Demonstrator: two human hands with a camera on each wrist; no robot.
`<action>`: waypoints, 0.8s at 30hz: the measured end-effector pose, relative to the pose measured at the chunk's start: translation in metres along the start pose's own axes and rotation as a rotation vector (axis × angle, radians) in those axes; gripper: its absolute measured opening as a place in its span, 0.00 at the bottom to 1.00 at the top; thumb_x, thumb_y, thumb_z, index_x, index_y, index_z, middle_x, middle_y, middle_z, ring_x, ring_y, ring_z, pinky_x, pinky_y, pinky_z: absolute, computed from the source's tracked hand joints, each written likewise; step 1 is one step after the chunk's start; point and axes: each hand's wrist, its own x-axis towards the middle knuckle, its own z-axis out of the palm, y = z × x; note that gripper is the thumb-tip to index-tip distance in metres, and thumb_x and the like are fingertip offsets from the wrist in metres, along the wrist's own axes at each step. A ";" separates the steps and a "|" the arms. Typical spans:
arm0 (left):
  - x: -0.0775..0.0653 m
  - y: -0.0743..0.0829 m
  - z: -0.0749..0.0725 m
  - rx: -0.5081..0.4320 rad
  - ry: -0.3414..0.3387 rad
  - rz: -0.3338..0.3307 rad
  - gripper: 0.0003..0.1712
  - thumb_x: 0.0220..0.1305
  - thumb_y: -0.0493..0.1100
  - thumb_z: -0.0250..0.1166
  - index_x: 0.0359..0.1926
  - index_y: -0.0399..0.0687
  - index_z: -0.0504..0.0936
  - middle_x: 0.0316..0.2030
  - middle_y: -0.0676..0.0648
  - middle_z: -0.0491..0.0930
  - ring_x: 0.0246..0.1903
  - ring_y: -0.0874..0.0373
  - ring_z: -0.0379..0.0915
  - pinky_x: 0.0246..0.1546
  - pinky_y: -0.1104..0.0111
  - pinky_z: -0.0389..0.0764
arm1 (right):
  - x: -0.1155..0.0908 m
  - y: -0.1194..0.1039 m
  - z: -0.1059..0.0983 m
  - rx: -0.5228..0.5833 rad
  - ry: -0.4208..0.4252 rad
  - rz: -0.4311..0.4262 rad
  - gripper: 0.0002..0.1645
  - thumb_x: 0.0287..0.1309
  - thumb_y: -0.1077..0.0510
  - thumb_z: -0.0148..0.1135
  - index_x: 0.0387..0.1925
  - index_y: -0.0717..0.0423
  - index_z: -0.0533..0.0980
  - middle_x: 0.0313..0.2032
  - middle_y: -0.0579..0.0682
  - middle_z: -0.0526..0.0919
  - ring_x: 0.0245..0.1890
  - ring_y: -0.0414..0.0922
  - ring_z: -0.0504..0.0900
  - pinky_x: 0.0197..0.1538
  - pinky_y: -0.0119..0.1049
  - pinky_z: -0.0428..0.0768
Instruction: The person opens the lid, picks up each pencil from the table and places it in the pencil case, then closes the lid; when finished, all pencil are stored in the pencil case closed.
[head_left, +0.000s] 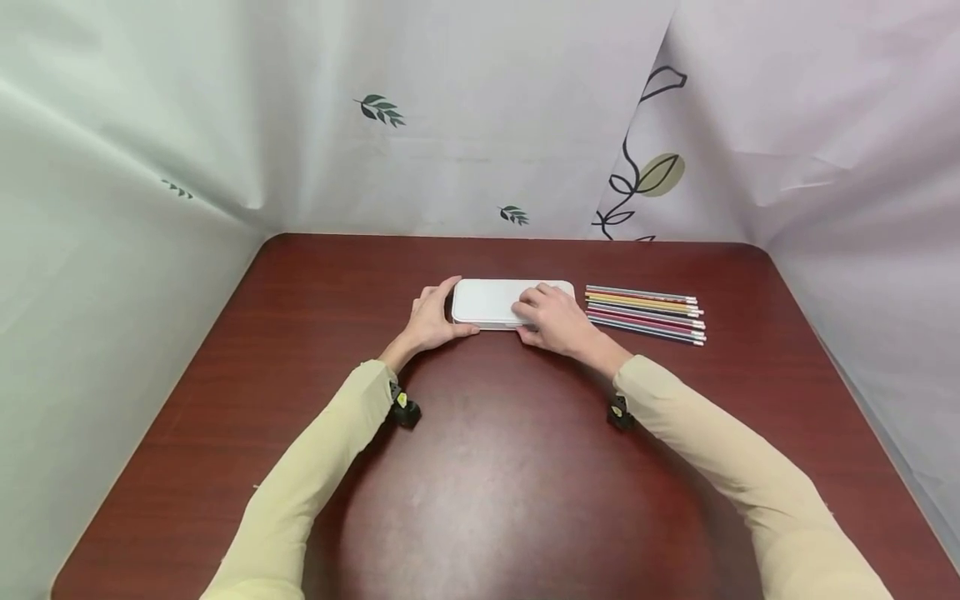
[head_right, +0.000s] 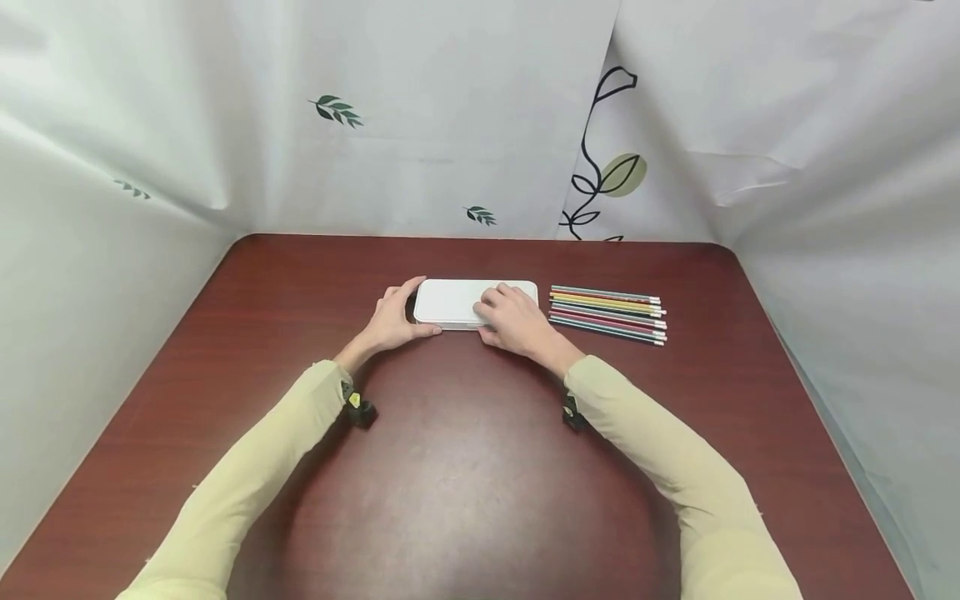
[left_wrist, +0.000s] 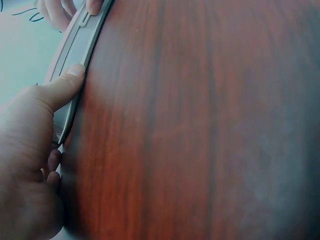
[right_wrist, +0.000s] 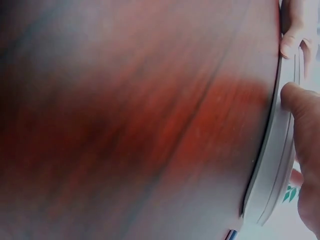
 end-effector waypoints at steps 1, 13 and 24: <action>0.000 0.000 0.001 0.001 0.000 -0.001 0.58 0.48 0.54 0.80 0.76 0.46 0.59 0.63 0.39 0.71 0.64 0.45 0.59 0.57 0.52 0.59 | 0.000 0.000 0.000 -0.021 0.006 -0.022 0.13 0.53 0.57 0.69 0.39 0.60 0.81 0.39 0.57 0.81 0.40 0.56 0.78 0.45 0.49 0.77; 0.001 0.000 0.008 -0.010 0.026 -0.009 0.59 0.46 0.54 0.81 0.75 0.44 0.60 0.60 0.39 0.72 0.60 0.45 0.61 0.55 0.53 0.60 | 0.007 0.013 -0.018 0.026 -0.022 -0.076 0.12 0.53 0.57 0.71 0.39 0.58 0.84 0.38 0.56 0.84 0.38 0.54 0.81 0.39 0.48 0.81; -0.002 -0.001 0.011 -0.017 0.036 0.013 0.57 0.46 0.53 0.81 0.72 0.41 0.61 0.63 0.40 0.73 0.58 0.46 0.62 0.57 0.53 0.58 | 0.032 0.037 -0.047 0.260 -0.062 0.115 0.09 0.59 0.59 0.70 0.40 0.58 0.87 0.36 0.50 0.87 0.33 0.46 0.84 0.40 0.45 0.79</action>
